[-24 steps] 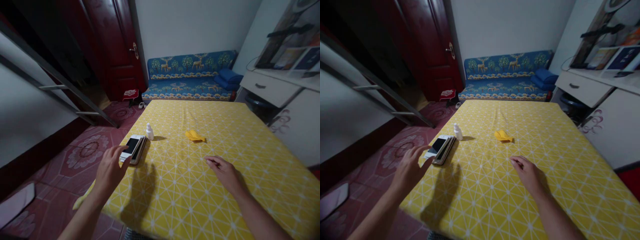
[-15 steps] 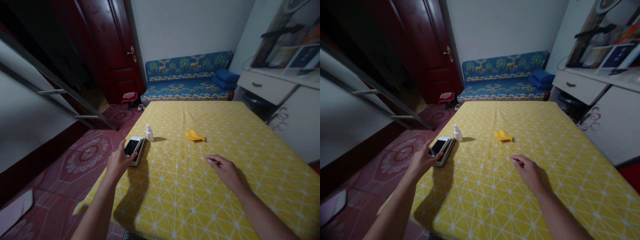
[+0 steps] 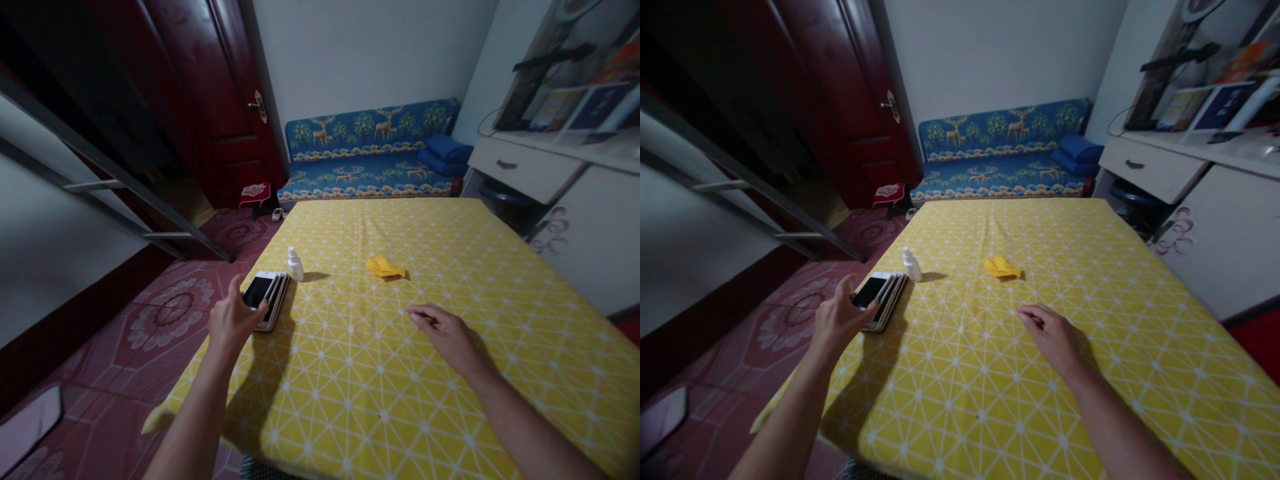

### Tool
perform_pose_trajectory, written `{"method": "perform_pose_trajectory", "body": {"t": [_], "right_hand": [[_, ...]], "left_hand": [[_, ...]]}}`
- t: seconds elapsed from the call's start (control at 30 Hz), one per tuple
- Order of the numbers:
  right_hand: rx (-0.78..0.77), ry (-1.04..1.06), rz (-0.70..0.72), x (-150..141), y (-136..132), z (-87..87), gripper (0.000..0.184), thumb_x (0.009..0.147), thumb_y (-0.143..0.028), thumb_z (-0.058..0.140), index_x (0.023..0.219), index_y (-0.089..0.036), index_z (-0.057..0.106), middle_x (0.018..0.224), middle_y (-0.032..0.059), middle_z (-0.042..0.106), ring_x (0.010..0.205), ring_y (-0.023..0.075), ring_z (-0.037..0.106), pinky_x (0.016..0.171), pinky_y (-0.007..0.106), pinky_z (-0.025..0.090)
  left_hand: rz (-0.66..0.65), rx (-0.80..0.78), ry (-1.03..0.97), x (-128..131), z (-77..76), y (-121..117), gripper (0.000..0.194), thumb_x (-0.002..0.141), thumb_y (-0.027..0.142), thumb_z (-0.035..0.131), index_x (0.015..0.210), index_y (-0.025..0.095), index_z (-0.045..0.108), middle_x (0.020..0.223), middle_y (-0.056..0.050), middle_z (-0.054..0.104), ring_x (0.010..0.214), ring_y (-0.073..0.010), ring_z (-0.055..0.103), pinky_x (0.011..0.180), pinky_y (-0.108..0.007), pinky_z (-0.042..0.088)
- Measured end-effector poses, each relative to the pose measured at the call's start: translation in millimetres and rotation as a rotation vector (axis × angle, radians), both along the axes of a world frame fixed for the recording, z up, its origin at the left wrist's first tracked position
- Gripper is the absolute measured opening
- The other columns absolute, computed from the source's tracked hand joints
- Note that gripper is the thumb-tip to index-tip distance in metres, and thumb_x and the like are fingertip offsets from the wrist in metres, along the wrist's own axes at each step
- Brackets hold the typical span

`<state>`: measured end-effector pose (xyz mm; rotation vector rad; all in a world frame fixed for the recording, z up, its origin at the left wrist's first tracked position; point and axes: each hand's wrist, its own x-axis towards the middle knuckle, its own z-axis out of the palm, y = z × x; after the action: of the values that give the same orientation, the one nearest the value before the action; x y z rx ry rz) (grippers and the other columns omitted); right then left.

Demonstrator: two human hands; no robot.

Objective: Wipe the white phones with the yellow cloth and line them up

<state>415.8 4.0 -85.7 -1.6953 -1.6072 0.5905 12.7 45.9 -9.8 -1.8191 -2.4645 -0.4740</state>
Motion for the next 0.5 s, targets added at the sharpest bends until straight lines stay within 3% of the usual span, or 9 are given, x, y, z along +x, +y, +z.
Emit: {"method": "perform_pose_trajectory", "body": {"t": [0.17, 0.3, 0.4, 0.5], "right_hand": [[-0.004, -0.038, -0.016, 2.7, 0.8, -5.6, 0.024, 0.086, -0.047, 0.057, 0.099, -0.035, 0.073, 0.101, -0.0003, 0.076, 0.085, 0.0213, 0.071, 0.067, 0.031, 0.057], [0.005, -0.049, -0.034, 1.9, 1.0, -5.1, 0.024, 0.085, -0.047, 0.057, 0.098, -0.036, 0.073, 0.101, -0.0008, 0.076, 0.084, 0.0213, 0.072, 0.066, 0.030, 0.057], [-0.020, -0.072, -0.036, 0.9, 0.4, -3.5, 0.024, 0.087, -0.049, 0.056, 0.098, -0.036, 0.073, 0.104, -0.0019, 0.075, 0.084, 0.0197, 0.072, 0.066, 0.029, 0.056], [-0.030, -0.043, -0.013, 0.9, 1.3, -5.0, 0.024, 0.087, -0.048, 0.055, 0.099, -0.035, 0.072, 0.106, -0.0017, 0.074, 0.087, 0.0194, 0.071, 0.071, 0.030, 0.057]], "left_hand": [[0.022, 0.090, -0.004, -7.4, 4.6, -9.8, 0.069, 0.076, 0.048, 0.065, 0.135, 0.021, 0.043, 0.109, -0.013, 0.073, 0.091, -0.0356, 0.071, 0.079, -0.042, 0.050], [-0.045, 0.329, -0.175, -3.1, 13.8, -37.0, 0.070, 0.074, 0.047, 0.070, 0.135, 0.026, 0.043, 0.110, -0.009, 0.074, 0.088, -0.0289, 0.072, 0.079, -0.038, 0.053], [-0.214, 0.339, -0.451, 27.1, 11.5, -53.5, 0.073, 0.069, 0.045, 0.074, 0.132, 0.027, 0.044, 0.106, -0.007, 0.074, 0.085, -0.0230, 0.072, 0.075, -0.031, 0.055], [-0.376, 0.177, -0.454, 77.7, -1.5, -51.5, 0.071, 0.068, 0.042, 0.073, 0.131, 0.025, 0.043, 0.103, -0.008, 0.074, 0.080, -0.0229, 0.072, 0.071, -0.031, 0.054]]}}
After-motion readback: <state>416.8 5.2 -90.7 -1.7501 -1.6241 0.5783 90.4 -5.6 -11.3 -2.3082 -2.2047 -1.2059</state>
